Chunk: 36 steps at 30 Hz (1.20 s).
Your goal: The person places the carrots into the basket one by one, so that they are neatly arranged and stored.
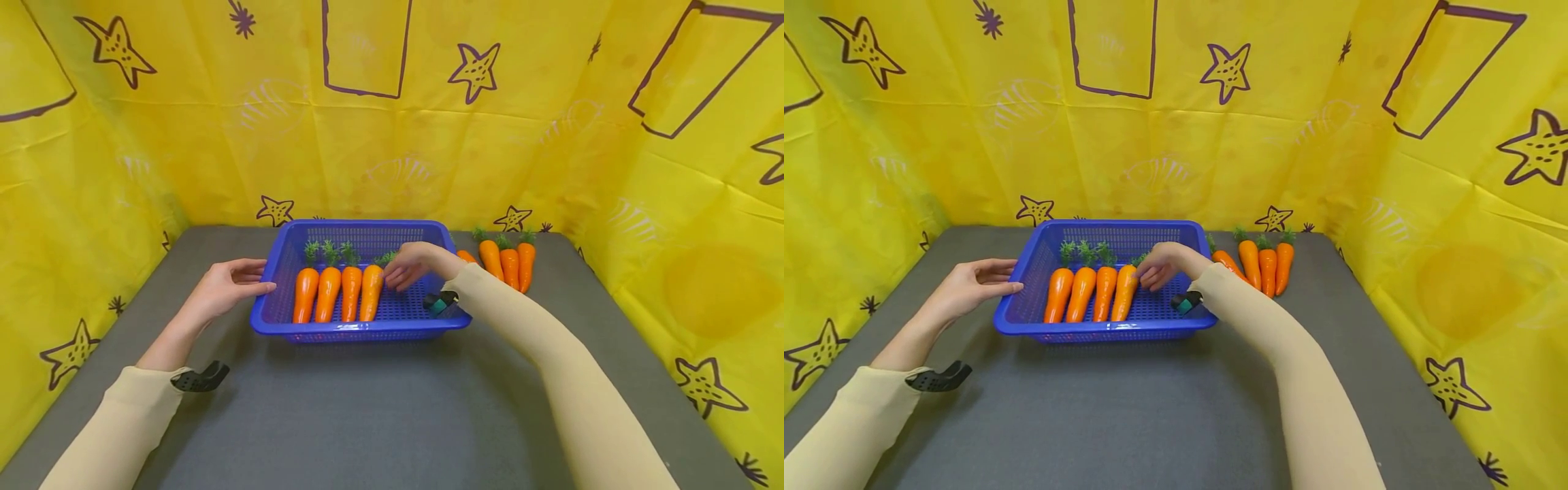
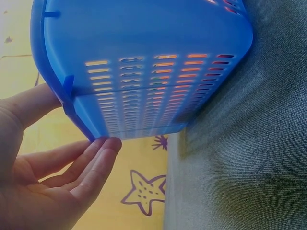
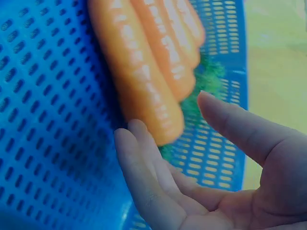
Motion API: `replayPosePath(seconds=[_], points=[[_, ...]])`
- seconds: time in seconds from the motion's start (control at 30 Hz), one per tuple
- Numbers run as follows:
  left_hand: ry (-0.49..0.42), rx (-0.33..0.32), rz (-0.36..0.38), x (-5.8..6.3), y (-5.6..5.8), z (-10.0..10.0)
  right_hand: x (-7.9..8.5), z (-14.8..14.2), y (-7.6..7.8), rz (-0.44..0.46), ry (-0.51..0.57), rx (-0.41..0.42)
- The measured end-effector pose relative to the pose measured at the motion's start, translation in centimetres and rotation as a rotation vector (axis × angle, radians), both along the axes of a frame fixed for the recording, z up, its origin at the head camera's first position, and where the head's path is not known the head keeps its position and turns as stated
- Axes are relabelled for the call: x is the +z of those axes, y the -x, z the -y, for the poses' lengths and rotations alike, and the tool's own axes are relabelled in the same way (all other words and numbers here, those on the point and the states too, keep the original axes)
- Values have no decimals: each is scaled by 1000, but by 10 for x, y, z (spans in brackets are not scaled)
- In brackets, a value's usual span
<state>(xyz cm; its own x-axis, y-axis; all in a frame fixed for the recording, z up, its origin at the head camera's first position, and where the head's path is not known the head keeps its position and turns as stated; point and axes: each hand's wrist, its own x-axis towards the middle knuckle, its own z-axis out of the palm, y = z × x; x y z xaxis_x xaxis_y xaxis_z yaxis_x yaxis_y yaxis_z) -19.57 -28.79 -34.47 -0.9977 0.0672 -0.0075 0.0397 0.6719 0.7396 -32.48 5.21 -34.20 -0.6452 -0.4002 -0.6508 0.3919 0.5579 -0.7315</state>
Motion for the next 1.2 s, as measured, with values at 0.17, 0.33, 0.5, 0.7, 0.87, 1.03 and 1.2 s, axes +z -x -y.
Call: replayPosePath(seconds=[0.17,0.33,0.5,0.7,0.87,1.03,1.2], points=[[3,-3,-7,0,0,0,12,-11,1,-13,58,16],[2,-1,-8,0,0,0,24,-24,1,-35,107,10],[-2,4,-7,0,-1,0,36,-40,2,-91,107,26],[-3,2,2,0,-1,-1,45,-66,6,-125,127,-17],[-1,6,5,1,-2,-1,50,-91,13,-131,160,-62],[4,10,4,1,-3,0,55,-117,19,-146,175,-120],[-4,11,1,-1,-3,-1,57,-141,22,-146,189,-180]])
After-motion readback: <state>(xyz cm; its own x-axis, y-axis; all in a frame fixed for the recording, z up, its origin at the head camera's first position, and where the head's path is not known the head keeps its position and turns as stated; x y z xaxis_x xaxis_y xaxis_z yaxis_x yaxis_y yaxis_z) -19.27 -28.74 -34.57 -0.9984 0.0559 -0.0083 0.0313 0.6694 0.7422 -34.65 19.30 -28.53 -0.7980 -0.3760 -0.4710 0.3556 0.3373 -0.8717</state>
